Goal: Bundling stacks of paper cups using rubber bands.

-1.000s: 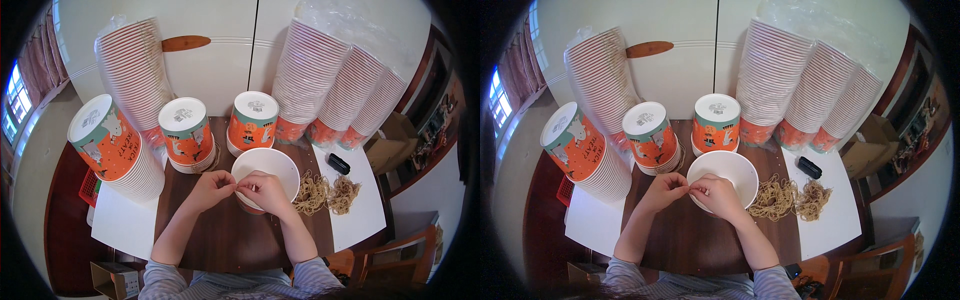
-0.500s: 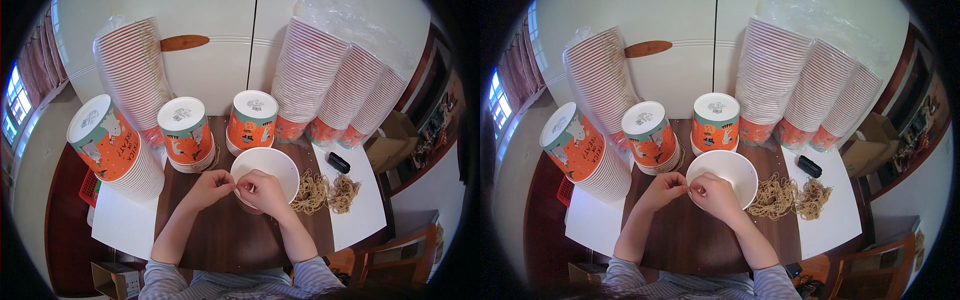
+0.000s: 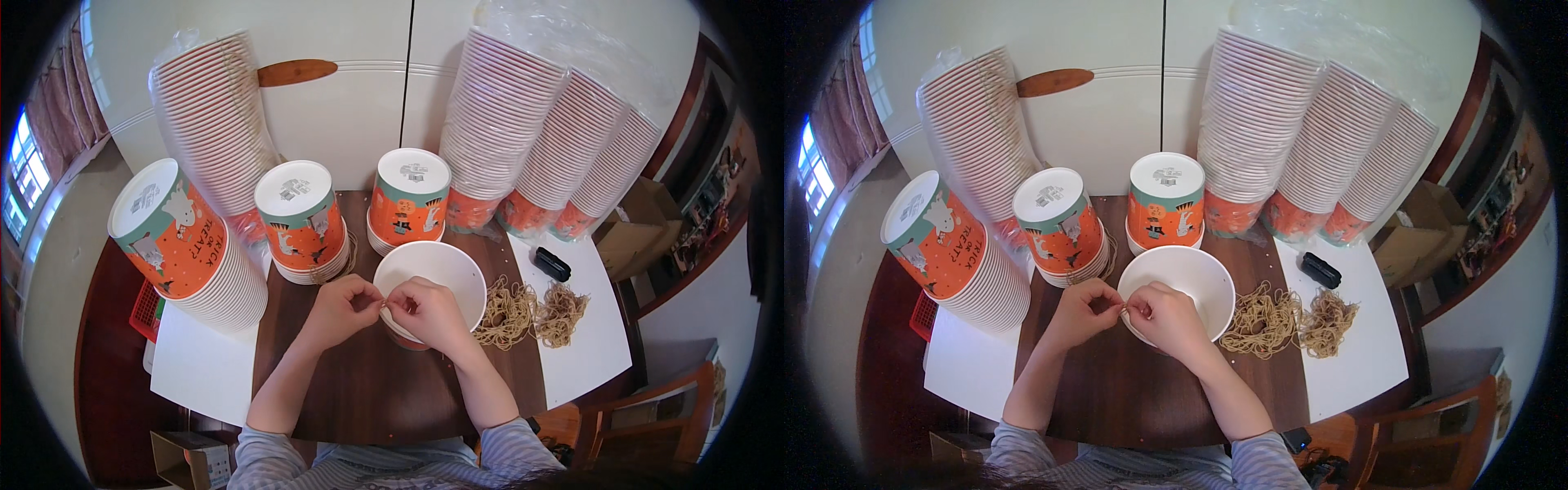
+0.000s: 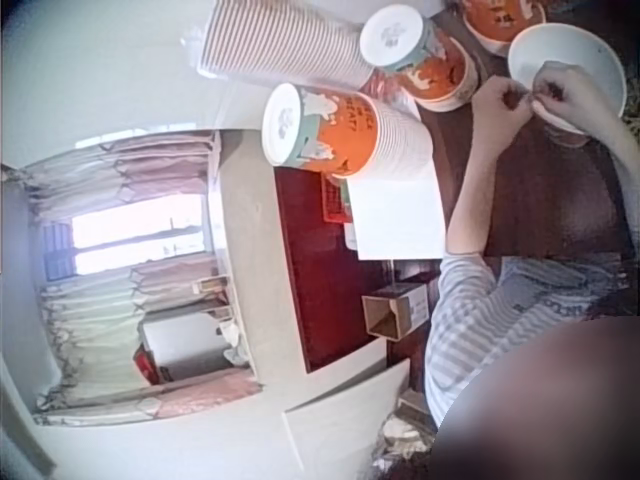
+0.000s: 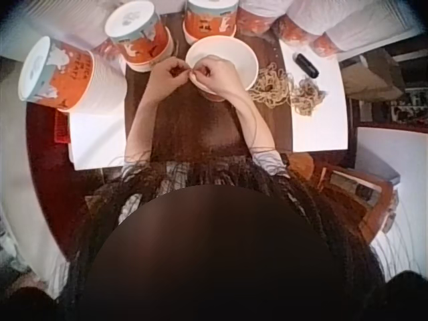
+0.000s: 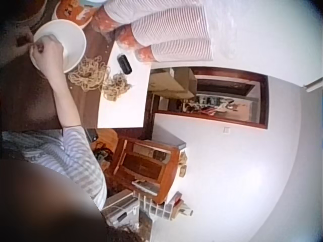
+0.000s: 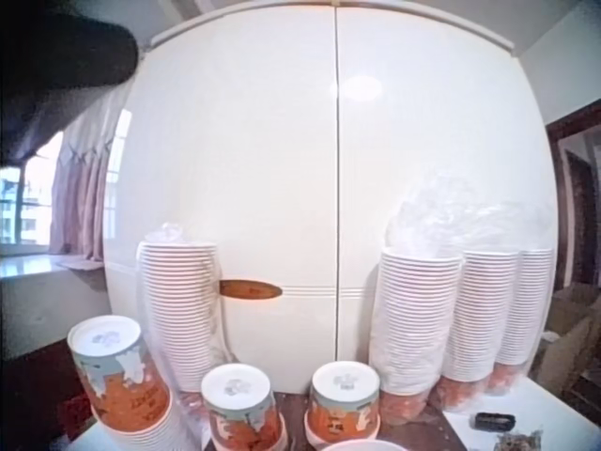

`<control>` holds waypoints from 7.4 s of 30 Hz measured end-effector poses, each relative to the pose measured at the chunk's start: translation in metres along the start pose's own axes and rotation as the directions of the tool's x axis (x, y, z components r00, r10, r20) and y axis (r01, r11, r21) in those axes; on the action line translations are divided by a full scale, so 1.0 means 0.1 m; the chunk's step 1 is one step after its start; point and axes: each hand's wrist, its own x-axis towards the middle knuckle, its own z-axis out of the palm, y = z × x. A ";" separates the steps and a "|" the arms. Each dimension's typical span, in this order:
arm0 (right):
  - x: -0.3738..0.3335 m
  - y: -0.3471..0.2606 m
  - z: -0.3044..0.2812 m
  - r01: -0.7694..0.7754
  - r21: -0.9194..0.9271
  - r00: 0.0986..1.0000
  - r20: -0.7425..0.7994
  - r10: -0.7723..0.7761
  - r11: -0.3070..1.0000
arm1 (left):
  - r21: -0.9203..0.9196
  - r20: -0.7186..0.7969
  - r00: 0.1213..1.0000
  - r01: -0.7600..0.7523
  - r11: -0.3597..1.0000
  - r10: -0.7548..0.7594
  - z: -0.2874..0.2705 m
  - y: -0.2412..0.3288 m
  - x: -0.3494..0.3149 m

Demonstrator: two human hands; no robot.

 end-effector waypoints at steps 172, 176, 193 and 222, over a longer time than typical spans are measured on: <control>0.01 0.06 -0.07 -0.117 0.130 0.983 0.157 0.096 0.985 | -0.350 0.085 0.985 0.170 0.921 -0.150 0.12 -0.10 0.01; 0.00 0.07 -0.06 -0.098 0.110 0.987 0.140 0.082 0.989 | -0.330 0.075 0.987 0.162 0.930 -0.145 0.14 -0.13 0.01; 0.00 0.09 -0.05 -0.054 0.111 0.992 0.121 0.041 0.992 | -0.317 -0.048 0.988 0.123 0.940 -0.145 0.22 -0.24 0.03; 0.00 0.05 -0.07 -0.090 0.211 0.993 0.093 0.072 0.973 | -0.194 -0.045 0.999 0.013 0.981 -0.022 0.15 -0.09 -0.04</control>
